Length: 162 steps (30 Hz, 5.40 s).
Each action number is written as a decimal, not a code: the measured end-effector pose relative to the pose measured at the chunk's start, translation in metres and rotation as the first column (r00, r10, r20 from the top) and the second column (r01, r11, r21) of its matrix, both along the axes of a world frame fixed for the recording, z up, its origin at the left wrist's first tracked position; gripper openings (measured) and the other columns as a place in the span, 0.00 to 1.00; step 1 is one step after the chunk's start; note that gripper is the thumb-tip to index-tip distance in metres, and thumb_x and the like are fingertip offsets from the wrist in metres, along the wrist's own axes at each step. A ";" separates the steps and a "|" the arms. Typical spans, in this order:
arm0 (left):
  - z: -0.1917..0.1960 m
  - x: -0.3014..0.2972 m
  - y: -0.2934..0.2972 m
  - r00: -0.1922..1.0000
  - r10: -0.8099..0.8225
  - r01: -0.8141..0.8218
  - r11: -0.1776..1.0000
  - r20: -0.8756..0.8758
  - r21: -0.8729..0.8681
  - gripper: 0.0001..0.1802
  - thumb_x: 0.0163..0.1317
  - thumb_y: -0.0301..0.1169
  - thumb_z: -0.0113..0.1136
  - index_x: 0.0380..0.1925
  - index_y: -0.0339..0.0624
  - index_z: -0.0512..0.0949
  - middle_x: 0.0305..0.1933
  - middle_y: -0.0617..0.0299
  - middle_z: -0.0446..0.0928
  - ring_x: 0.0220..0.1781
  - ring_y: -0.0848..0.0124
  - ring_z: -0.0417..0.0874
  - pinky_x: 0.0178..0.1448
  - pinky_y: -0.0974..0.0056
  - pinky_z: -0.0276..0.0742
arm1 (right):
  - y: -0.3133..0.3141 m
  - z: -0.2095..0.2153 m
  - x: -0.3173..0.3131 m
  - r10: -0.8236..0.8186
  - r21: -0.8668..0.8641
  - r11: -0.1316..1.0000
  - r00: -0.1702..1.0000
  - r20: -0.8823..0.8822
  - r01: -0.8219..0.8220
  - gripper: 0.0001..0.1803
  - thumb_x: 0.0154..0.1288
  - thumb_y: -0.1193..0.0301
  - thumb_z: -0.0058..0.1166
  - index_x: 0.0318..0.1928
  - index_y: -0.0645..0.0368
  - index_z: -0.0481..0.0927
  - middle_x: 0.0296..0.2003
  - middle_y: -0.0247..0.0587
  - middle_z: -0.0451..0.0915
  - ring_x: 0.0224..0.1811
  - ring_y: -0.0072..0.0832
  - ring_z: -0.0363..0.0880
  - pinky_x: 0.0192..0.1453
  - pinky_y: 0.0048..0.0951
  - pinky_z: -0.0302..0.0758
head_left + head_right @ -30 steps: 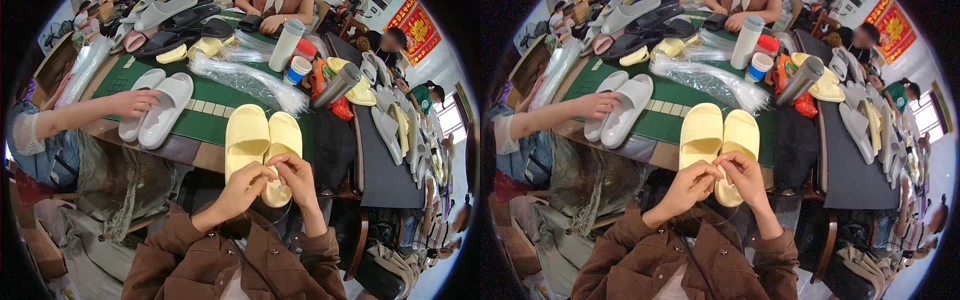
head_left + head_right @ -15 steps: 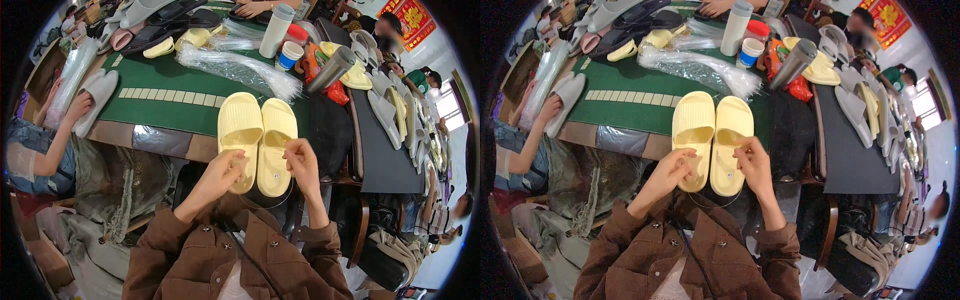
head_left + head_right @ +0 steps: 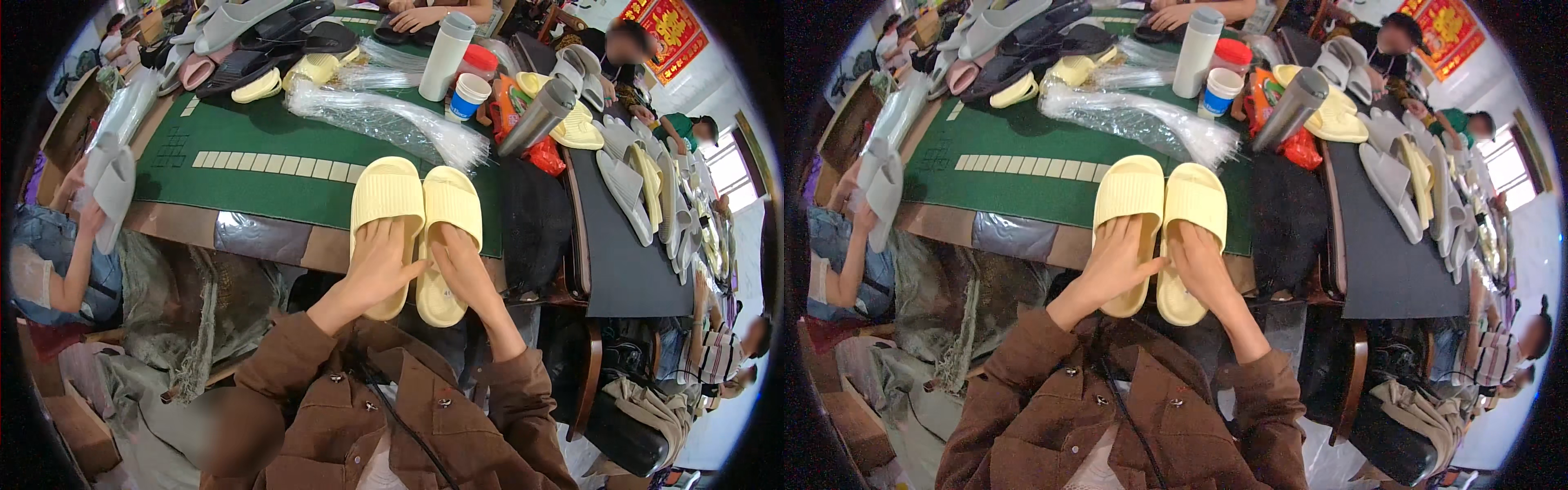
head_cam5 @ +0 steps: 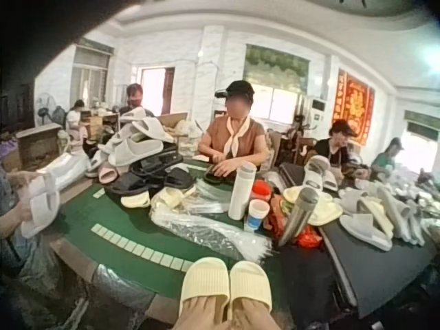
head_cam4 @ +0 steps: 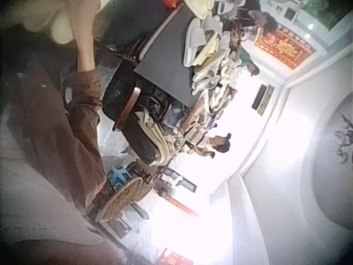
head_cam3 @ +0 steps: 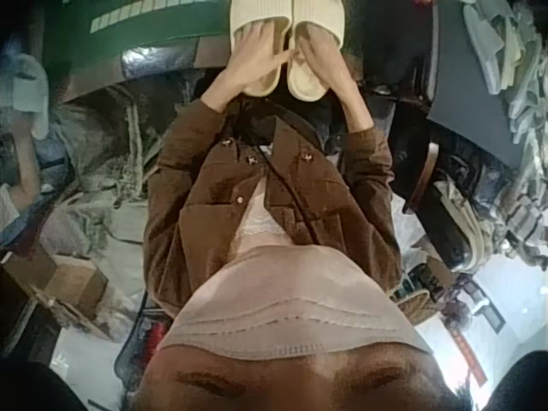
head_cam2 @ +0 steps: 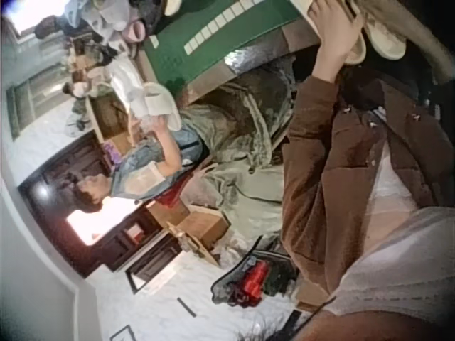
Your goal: The person assembles pairs of plastic slippers by hand at a workbench. They pick up individual slipper halves, align them, and press them together to form complete pairs. The person handles both yellow and white slippers, repeatedly picking up components and joining them before placing the finished pairs on the table.
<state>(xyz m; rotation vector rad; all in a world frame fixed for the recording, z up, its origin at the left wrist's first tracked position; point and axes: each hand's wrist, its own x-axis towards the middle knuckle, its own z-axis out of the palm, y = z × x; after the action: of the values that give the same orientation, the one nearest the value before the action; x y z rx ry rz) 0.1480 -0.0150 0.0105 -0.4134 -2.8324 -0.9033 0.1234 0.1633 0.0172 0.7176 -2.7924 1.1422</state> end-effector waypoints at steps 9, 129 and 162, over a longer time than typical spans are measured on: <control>0.001 -0.044 0.004 0.970 -0.078 0.038 0.985 0.229 0.171 0.30 0.54 0.45 0.64 0.44 0.27 0.74 0.34 0.40 0.79 0.34 0.50 0.83 0.41 0.53 0.78 | -0.003 -0.012 -0.044 0.052 0.317 0.945 0.994 0.094 -0.080 0.13 0.67 0.71 0.41 0.34 0.69 0.74 0.33 0.57 0.79 0.38 0.52 0.77 0.45 0.45 0.73; 0.028 -0.112 -0.008 0.930 0.093 -0.071 0.995 -0.355 0.075 0.11 0.58 0.29 0.58 0.40 0.39 0.79 0.43 0.53 0.79 0.45 0.53 0.80 0.47 0.52 0.77 | -0.028 -0.007 -0.126 -0.079 -0.555 0.805 0.965 0.248 0.209 0.08 0.68 0.72 0.52 0.40 0.66 0.78 0.34 0.40 0.83 0.36 0.23 0.82 0.41 0.25 0.78; -0.005 -0.132 0.009 0.948 0.238 -0.094 0.842 -0.211 0.531 0.12 0.69 0.32 0.49 0.38 0.35 0.78 0.32 0.49 0.79 0.35 0.53 0.82 0.40 0.55 0.74 | 0.018 0.019 -0.106 -0.235 -0.955 0.022 0.930 0.282 0.296 0.08 0.76 0.68 0.42 0.49 0.55 0.72 0.30 0.30 0.74 0.32 0.20 0.75 0.30 0.20 0.70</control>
<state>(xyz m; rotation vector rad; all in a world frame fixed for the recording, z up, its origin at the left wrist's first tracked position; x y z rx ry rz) 0.0161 -0.0058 0.0051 -0.1907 -2.2161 -1.3882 0.0178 0.1817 0.0357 -0.0657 -1.2132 2.4122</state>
